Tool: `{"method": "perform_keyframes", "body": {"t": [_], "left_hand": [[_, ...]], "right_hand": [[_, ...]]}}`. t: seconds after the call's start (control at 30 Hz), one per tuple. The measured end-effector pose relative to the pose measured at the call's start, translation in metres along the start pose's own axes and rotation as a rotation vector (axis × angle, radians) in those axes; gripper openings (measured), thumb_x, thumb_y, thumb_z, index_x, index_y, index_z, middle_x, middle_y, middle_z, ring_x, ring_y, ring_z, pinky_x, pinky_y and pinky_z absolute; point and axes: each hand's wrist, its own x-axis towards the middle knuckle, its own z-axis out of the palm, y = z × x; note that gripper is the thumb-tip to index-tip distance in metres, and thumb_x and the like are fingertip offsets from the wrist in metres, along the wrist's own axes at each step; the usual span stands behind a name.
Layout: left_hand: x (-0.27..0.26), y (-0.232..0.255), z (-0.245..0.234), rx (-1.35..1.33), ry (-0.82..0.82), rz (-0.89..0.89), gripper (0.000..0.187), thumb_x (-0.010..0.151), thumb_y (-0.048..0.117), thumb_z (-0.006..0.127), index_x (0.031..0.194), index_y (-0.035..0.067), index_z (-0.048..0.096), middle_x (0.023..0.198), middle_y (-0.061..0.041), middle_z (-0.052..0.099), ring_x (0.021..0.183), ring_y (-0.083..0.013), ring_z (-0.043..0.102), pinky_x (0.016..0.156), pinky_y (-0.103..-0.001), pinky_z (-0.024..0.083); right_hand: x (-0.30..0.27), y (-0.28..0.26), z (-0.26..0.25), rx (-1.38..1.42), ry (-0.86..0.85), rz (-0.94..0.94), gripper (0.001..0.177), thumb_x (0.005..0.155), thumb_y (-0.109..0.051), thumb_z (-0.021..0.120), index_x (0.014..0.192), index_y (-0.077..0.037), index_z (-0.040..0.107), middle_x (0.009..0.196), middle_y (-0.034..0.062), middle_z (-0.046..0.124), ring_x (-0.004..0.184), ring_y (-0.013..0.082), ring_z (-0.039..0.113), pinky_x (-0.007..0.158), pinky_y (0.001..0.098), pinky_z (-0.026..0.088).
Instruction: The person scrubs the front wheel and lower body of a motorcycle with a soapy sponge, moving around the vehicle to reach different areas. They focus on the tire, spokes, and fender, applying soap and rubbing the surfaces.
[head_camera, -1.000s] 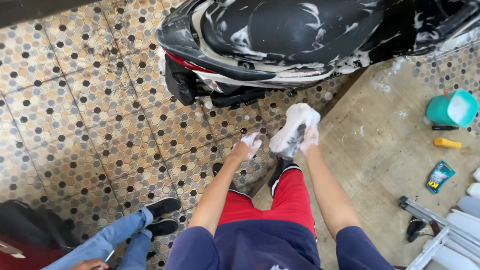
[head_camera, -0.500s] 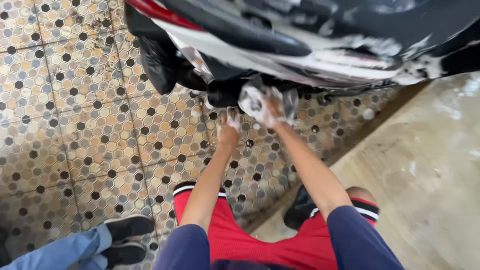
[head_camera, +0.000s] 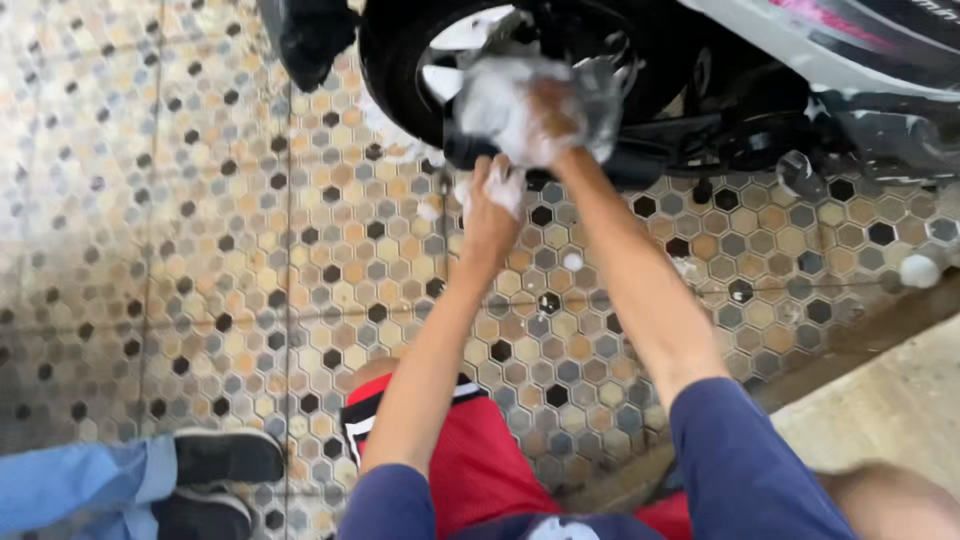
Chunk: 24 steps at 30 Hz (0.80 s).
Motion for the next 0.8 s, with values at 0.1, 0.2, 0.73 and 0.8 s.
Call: {"method": "perform_keyframes", "body": {"t": [0.1, 0.2, 0.73, 0.8], "left_hand": [[-0.01, -0.001, 0.017, 0.059, -0.07, -0.003, 0.017, 0.083, 0.003, 0.061, 0.091, 0.016, 0.07, 0.089, -0.009, 0.068, 0.097, -0.03, 0.063, 0.099, -0.047, 0.045], [-0.008, -0.009, 0.017, -0.036, -0.173, -0.127, 0.029, 0.087, 0.006, 0.058, 0.112, 0.016, 0.069, 0.114, -0.009, 0.063, 0.111, -0.0331, 0.054, 0.069, -0.05, 0.051], [-0.014, -0.024, 0.005, -0.859, 0.131, -0.545, 0.011, 0.085, 0.01, 0.075, 0.095, 0.013, 0.073, 0.09, -0.013, 0.065, 0.092, -0.0402, 0.066, 0.085, -0.047, 0.056], [-0.014, -0.021, 0.011, -0.872, 0.102, -0.58, 0.01, 0.086, 0.011, 0.073, 0.096, 0.013, 0.073, 0.093, -0.015, 0.066, 0.096, -0.0411, 0.066, 0.087, -0.047, 0.056]], "right_hand": [[0.014, 0.016, -0.01, 0.078, 0.01, -0.029, 0.068, 0.086, -0.054, 0.07, 0.148, -0.034, 0.049, 0.152, 0.0021, 0.042, 0.144, 0.0303, 0.033, 0.1, 0.0707, 0.046], [0.019, 0.032, -0.008, 0.125, 0.007, -0.058, 0.066, 0.086, -0.052, 0.074, 0.144, -0.03, 0.054, 0.148, 0.0069, 0.049, 0.14, 0.0352, 0.043, 0.102, 0.0703, 0.044], [0.017, -0.012, -0.076, -0.237, 0.024, -0.144, 0.087, 0.081, -0.061, 0.076, 0.148, -0.011, 0.056, 0.138, 0.0258, 0.061, 0.132, 0.041, 0.054, 0.113, 0.0484, 0.044], [0.032, 0.0, -0.077, -0.277, 0.055, -0.104, 0.075, 0.081, -0.061, 0.076, 0.141, -0.017, 0.063, 0.134, 0.0182, 0.067, 0.129, 0.0348, 0.058, 0.109, 0.0466, 0.048]]}}
